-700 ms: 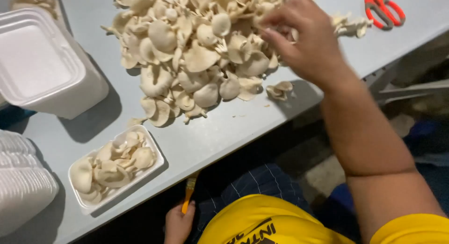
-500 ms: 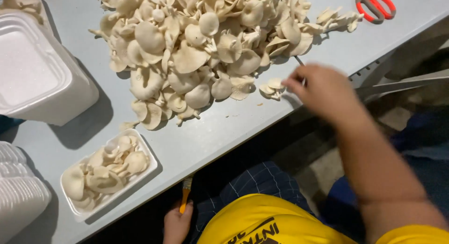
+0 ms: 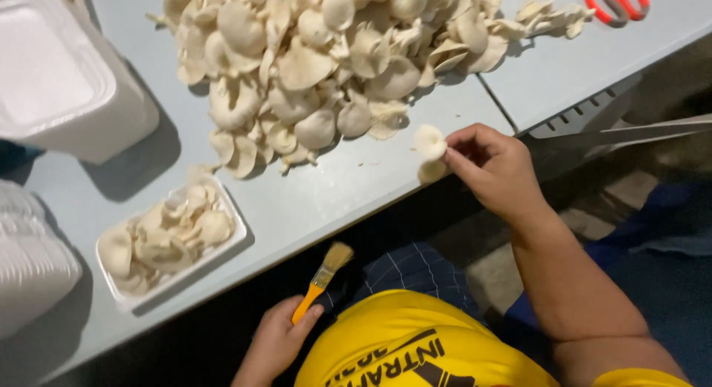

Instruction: The person uses a brush to clean oyster mushrooms from a large pile on a table and arranges them into foam trays, then places a tray on a scale.

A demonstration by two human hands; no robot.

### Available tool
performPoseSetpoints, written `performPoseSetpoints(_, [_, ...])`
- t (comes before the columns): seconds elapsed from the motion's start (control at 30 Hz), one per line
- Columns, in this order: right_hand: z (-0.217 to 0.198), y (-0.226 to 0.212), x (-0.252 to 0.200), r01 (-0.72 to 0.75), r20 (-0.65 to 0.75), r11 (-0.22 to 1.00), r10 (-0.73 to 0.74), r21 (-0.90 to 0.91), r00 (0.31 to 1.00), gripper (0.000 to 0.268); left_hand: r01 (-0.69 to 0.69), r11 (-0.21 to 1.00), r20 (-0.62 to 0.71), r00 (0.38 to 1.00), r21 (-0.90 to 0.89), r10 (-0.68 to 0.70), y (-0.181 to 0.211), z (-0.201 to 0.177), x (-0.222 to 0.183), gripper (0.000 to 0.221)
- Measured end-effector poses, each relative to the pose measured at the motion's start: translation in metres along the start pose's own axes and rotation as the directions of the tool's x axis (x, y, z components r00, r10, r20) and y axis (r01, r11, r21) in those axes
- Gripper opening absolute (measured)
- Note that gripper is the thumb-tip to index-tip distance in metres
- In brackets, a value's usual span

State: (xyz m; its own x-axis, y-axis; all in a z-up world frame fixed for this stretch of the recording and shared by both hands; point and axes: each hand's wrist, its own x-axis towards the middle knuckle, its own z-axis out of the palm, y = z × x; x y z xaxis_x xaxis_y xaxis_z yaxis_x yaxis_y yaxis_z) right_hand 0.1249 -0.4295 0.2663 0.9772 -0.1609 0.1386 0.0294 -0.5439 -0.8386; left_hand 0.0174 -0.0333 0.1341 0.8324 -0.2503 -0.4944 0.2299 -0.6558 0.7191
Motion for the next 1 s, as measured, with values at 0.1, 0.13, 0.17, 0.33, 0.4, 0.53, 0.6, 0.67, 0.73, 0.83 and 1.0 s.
performPoseSetpoints(0.1, [0.009, -0.013, -0.014, -0.009, 0.099, 0.982, -0.009, 0.186, 0.995, 0.010, -0.099, 0.993, 0.005, 0.995, 0.069, 0.099, 0.007, -0.001, 0.001, 0.042])
performPoseSetpoints(0.13, [0.015, -0.016, -0.013, -0.004, 0.109, 0.982, -0.017, 0.188, 0.994, 0.010, -0.093, 0.994, -0.006, 0.996, 0.064, 0.094, 0.015, -0.002, 0.000, 0.042])
performPoseSetpoints(0.17, [0.020, -0.019, -0.010, 0.031, 0.123, 0.988, -0.050, 0.149, 0.991, 0.010, -0.030, 0.999, 0.016, 0.999, 0.045, 0.029, 0.023, -0.004, -0.002, 0.042])
performPoseSetpoints(0.33, [0.044, -0.042, -0.005, 0.085, 0.206, 0.993, -0.100, 0.080, 0.974, 0.010, 0.065, 0.997, 0.029, 0.998, -0.040, -0.064, 0.033, -0.004, -0.006, 0.040])
performPoseSetpoints(0.4, [0.049, -0.059, -0.007, 0.051, 0.374, 0.999, -0.048, 0.001, 0.926, 0.010, 0.047, 0.996, 0.013, 0.999, -0.075, -0.046, 0.031, -0.005, -0.010, 0.040])
performPoseSetpoints(0.53, [0.053, -0.064, -0.010, 0.305, 0.373, 0.949, -0.254, -0.083, 0.892, 0.010, -0.116, 0.987, -0.042, 0.993, -0.108, 0.113, 0.036, -0.018, -0.034, 0.040])
performPoseSetpoints(0.6, [0.052, -0.064, -0.013, 0.432, 0.449, 0.898, -0.352, -0.087, 0.821, 0.009, -0.299, 0.937, -0.035, 0.954, -0.182, 0.298, 0.050, -0.030, -0.054, 0.037])
performPoseSetpoints(0.67, [0.054, -0.067, -0.018, 0.472, 0.497, 0.877, -0.374, -0.084, 0.783, 0.009, -0.340, 0.933, -0.043, 0.941, -0.120, 0.337, 0.070, -0.038, -0.060, 0.037])
performPoseSetpoints(0.73, [0.056, -0.074, -0.023, 0.517, 0.544, 0.853, -0.401, -0.072, 0.737, 0.009, -0.377, 0.925, -0.056, 0.926, -0.053, 0.374, 0.078, -0.039, -0.059, 0.038])
performPoseSetpoints(0.83, [0.052, -0.081, -0.030, 0.473, 0.541, 0.881, -0.400, 0.003, 0.740, 0.007, -0.243, 0.970, -0.059, 0.968, 0.022, 0.244, 0.071, -0.030, -0.045, 0.037])
performPoseSetpoints(1.0, [0.045, -0.067, -0.029, 0.376, 0.501, 0.925, -0.299, -0.058, 0.812, 0.007, 0.063, 0.998, -0.017, 0.998, -0.030, -0.063, 0.056, -0.029, -0.045, 0.042])
